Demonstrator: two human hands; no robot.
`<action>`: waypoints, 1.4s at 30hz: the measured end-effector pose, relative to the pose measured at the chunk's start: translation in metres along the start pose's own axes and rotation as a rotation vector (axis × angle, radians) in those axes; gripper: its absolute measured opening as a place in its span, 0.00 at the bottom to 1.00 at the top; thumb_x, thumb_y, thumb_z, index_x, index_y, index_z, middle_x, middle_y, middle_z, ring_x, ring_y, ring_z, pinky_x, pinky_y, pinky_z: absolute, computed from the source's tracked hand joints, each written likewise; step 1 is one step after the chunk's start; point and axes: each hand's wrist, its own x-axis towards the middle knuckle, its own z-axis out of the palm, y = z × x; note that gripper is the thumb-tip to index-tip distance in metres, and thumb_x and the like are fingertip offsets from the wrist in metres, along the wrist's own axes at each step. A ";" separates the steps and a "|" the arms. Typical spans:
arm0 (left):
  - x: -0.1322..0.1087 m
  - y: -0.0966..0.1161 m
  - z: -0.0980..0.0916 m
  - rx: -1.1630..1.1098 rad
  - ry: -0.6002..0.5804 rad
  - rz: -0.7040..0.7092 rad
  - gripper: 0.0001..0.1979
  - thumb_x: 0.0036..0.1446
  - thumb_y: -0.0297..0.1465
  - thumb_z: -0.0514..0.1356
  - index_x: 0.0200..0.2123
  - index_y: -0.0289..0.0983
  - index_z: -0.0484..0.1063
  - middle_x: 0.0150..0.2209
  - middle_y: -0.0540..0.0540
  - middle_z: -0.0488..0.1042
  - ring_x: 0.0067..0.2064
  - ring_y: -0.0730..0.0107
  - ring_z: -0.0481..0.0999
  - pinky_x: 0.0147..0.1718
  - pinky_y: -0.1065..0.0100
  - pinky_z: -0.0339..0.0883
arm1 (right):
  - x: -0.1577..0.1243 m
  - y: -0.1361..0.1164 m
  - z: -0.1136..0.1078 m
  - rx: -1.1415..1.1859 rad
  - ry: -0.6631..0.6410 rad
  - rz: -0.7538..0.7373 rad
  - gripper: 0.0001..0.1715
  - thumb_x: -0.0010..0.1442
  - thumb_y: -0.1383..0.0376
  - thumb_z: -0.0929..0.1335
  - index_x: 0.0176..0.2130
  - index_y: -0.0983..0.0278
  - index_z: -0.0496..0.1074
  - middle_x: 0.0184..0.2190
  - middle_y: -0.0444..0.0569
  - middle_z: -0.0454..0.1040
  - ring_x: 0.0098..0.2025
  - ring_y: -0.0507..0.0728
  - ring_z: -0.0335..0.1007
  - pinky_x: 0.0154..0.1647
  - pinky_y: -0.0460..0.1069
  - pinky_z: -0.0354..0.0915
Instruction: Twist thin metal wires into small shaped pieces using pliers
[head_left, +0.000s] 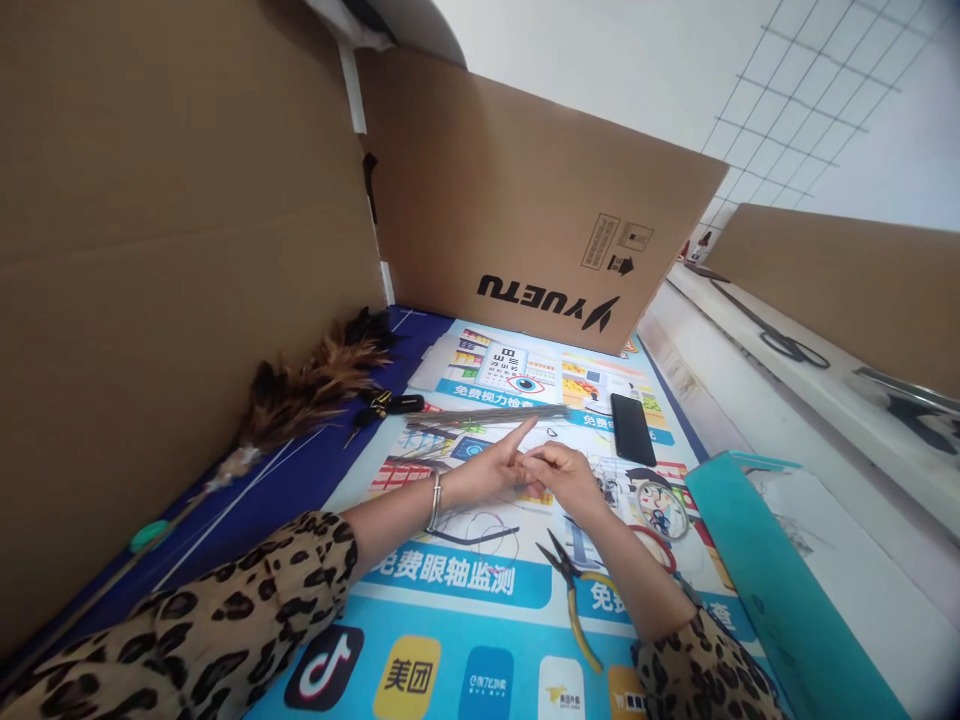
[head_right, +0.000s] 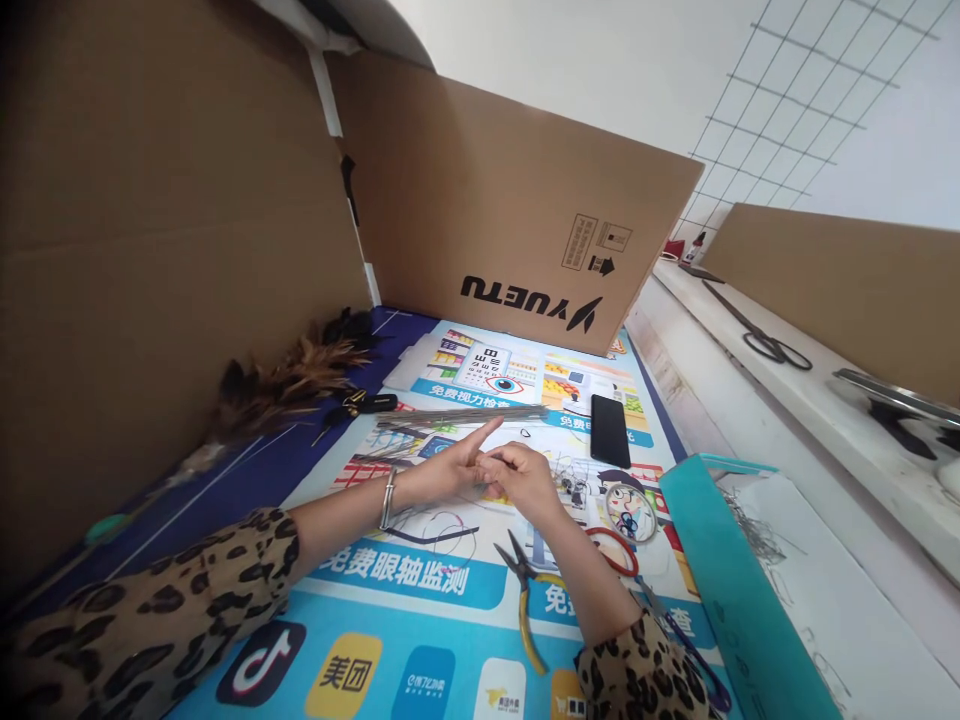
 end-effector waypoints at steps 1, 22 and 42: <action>0.000 -0.001 -0.001 -0.021 -0.002 0.008 0.45 0.52 0.27 0.58 0.62 0.39 0.27 0.29 0.48 0.73 0.33 0.70 0.73 0.36 0.66 0.62 | 0.000 -0.001 -0.001 -0.075 0.029 -0.041 0.13 0.55 0.57 0.64 0.31 0.62 0.73 0.19 0.42 0.68 0.28 0.51 0.66 0.33 0.46 0.61; -0.004 0.002 -0.017 0.163 0.339 0.036 0.23 0.51 0.35 0.59 0.50 0.35 0.61 0.44 0.40 0.70 0.45 0.65 0.70 0.46 0.60 0.60 | 0.002 0.022 -0.017 -0.212 0.072 -0.001 0.14 0.54 0.56 0.63 0.30 0.64 0.71 0.23 0.42 0.70 0.26 0.50 0.62 0.27 0.44 0.58; -0.010 0.016 -0.012 0.607 0.449 0.172 0.12 0.53 0.36 0.56 0.35 0.35 0.74 0.36 0.46 0.74 0.38 0.69 0.71 0.40 0.68 0.62 | -0.003 0.016 0.004 -0.293 0.081 -0.095 0.07 0.53 0.61 0.66 0.31 0.61 0.73 0.28 0.44 0.72 0.31 0.51 0.67 0.32 0.45 0.60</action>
